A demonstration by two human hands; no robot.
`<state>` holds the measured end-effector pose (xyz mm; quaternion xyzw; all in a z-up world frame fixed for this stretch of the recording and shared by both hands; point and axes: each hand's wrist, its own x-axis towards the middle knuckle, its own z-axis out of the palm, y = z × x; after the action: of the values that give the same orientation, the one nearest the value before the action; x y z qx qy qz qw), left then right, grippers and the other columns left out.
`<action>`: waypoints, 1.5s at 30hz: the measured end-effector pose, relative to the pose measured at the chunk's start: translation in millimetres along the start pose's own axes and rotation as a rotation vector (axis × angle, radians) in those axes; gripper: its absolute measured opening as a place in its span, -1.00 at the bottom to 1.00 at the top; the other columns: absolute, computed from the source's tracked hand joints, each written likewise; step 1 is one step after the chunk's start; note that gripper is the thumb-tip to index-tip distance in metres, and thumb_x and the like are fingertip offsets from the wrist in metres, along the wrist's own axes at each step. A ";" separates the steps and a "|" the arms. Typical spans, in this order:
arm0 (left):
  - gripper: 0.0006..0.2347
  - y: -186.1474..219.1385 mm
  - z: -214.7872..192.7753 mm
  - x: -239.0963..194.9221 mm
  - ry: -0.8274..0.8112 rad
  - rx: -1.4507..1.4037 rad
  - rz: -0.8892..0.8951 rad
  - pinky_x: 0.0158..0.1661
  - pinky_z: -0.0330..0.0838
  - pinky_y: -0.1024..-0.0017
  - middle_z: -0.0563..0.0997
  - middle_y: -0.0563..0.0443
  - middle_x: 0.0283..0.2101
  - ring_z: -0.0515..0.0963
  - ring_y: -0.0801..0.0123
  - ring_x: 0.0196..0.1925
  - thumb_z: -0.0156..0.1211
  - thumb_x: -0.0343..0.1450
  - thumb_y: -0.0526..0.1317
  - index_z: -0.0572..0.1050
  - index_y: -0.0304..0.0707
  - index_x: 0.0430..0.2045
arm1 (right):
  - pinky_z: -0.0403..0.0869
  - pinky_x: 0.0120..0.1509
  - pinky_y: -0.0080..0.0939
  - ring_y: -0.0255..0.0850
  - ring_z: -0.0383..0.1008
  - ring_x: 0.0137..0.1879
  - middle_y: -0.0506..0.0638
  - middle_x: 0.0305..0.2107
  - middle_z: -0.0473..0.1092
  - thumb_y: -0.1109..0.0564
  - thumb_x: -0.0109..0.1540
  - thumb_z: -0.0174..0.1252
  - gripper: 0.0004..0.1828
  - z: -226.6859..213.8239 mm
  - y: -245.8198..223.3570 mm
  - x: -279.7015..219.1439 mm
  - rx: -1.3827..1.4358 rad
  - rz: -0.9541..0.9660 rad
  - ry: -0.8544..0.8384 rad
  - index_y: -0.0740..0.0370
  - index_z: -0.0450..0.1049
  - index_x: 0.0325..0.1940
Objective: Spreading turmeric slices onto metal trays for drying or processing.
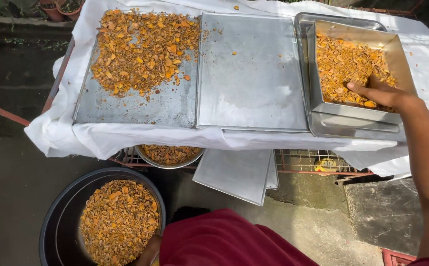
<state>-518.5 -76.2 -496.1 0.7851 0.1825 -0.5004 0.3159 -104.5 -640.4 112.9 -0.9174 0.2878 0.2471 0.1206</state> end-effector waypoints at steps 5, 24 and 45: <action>-0.80 78.0 -67.0 -10.8 0.061 -0.124 0.043 -0.17 0.28 0.40 0.33 0.02 -0.04 0.44 0.38 -0.22 -0.07 0.53 -0.06 0.41 -0.16 -0.28 | 0.30 0.31 0.25 0.28 0.29 0.36 0.34 0.29 0.24 -0.55 0.12 0.01 0.12 13.5 33.2 66.0 -0.127 -0.164 0.043 0.38 0.10 0.43; -0.77 373.9 -346.4 -400.6 0.576 0.068 0.598 0.00 0.28 0.45 0.63 0.19 -0.18 0.52 0.45 -0.10 -0.01 0.54 -0.07 0.58 -0.08 -0.12 | -0.28 0.57 0.43 0.43 0.03 0.55 0.50 0.39 0.16 -0.57 0.40 -0.57 0.06 1.4 55.0 157.8 0.026 -0.144 0.246 0.42 -0.08 0.57; -0.82 423.2 -564.6 -243.4 0.836 0.157 0.553 -0.11 0.34 -0.08 0.29 -0.38 0.10 0.35 -0.15 0.09 -0.17 0.52 -0.22 0.25 -0.35 -0.11 | -0.08 0.65 0.30 0.11 -0.36 0.69 0.25 0.57 -0.39 -0.37 0.28 -0.01 0.09 40.9 -88.3 35.5 0.192 -0.080 0.273 -0.13 -0.54 0.64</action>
<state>9.9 3.7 25.1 0.9587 0.0405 -0.0532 0.2764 -43.1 -571.1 66.5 -0.9374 0.2869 0.0865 0.1773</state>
